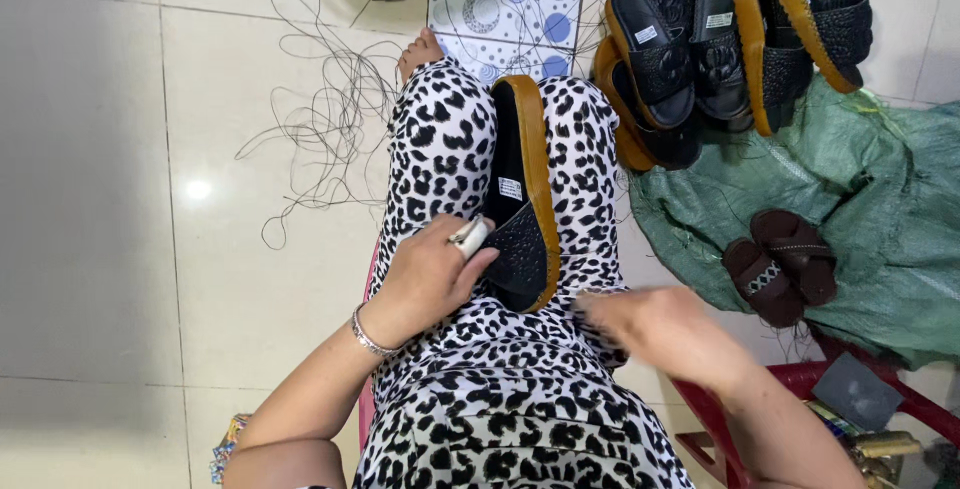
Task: The person sews a black slipper with a brown sole using a needle and thread. They hold the slipper between their legs while stitching the upper part, pulling the thread through repeatedly.
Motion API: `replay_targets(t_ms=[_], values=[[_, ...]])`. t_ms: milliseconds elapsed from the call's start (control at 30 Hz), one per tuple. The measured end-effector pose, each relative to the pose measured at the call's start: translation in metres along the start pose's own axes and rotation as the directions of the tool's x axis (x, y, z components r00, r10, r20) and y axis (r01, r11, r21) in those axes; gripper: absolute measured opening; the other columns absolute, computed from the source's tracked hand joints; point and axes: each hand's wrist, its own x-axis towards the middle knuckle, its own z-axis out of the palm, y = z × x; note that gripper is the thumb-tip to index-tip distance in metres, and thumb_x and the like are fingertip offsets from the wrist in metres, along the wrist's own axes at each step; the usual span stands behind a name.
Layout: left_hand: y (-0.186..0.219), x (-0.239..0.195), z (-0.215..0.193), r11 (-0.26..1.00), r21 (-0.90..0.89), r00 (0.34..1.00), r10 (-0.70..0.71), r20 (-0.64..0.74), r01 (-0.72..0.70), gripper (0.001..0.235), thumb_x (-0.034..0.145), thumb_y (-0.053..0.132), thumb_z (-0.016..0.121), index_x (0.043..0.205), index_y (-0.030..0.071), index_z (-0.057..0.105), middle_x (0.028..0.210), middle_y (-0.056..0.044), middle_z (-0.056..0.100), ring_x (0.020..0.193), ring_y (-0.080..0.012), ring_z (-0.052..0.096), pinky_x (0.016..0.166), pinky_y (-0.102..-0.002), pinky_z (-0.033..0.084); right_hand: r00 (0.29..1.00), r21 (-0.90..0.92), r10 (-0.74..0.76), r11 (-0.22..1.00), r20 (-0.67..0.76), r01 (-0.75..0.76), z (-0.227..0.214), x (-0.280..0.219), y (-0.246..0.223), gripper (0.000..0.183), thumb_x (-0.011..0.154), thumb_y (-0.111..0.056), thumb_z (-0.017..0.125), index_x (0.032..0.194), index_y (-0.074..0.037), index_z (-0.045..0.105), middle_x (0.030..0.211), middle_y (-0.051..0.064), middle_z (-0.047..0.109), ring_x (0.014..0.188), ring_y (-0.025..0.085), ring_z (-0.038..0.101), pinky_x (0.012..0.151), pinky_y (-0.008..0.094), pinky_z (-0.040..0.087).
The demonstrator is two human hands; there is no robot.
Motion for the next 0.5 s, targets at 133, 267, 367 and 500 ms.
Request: replay_targets(t_ms=[133,267,367,500], values=[[-0.002,-0.003,-0.015,0.999,0.030,0.999,0.028,-0.031,-0.027,0.015,0.092,0.016,0.070,0.091,0.002,0.073,0.079,-0.010,0.066,0.078,-0.0291,0.067,0.061,-0.034,0.054,0.914,-0.202,0.181,0.942,-0.364,-0.267,0.004,0.006,0.027,0.034,0.096,-0.020,0.060,0.129,-0.017,0.071,0.083,0.019,0.077,0.072,0.042,0.074,0.064,0.056,0.057],[-0.015,-0.011,-0.023,0.998,0.030,0.987,-0.055,-0.152,0.061,0.005,0.086,0.008,0.073,0.082,0.006,0.071,0.073,-0.007,0.066,0.069,-0.0262,0.067,0.058,-0.032,0.053,0.919,-0.108,0.119,0.979,-0.377,-0.171,0.063,0.032,0.032,0.037,0.090,-0.019,0.069,0.126,-0.025,0.065,0.064,0.007,0.076,0.058,0.027,0.076,0.055,0.039,0.060],[-0.041,-0.021,-0.051,0.992,-0.034,0.931,-0.124,-0.344,0.120,0.009,0.083,0.003,0.079,0.091,0.006,0.075,0.082,-0.011,0.073,0.079,-0.0309,0.073,0.070,-0.036,0.055,0.740,0.120,0.104,0.992,-0.665,-0.031,0.070,0.038,0.066,0.012,0.089,-0.015,0.075,0.099,-0.022,0.075,0.066,-0.003,0.077,0.061,0.019,0.073,0.068,0.027,0.056],[-0.105,-0.057,-0.099,0.807,-0.431,0.539,-0.590,-0.601,0.403,0.015,0.103,0.002,0.071,0.090,0.008,0.067,0.065,-0.002,0.051,0.055,-0.0076,0.043,0.053,-0.027,0.034,0.217,0.478,0.462,0.878,-0.860,0.021,0.014,-0.006,0.121,0.018,0.107,0.009,0.051,0.111,-0.008,0.056,0.081,0.017,0.069,0.060,0.023,0.066,0.055,0.030,0.054]])
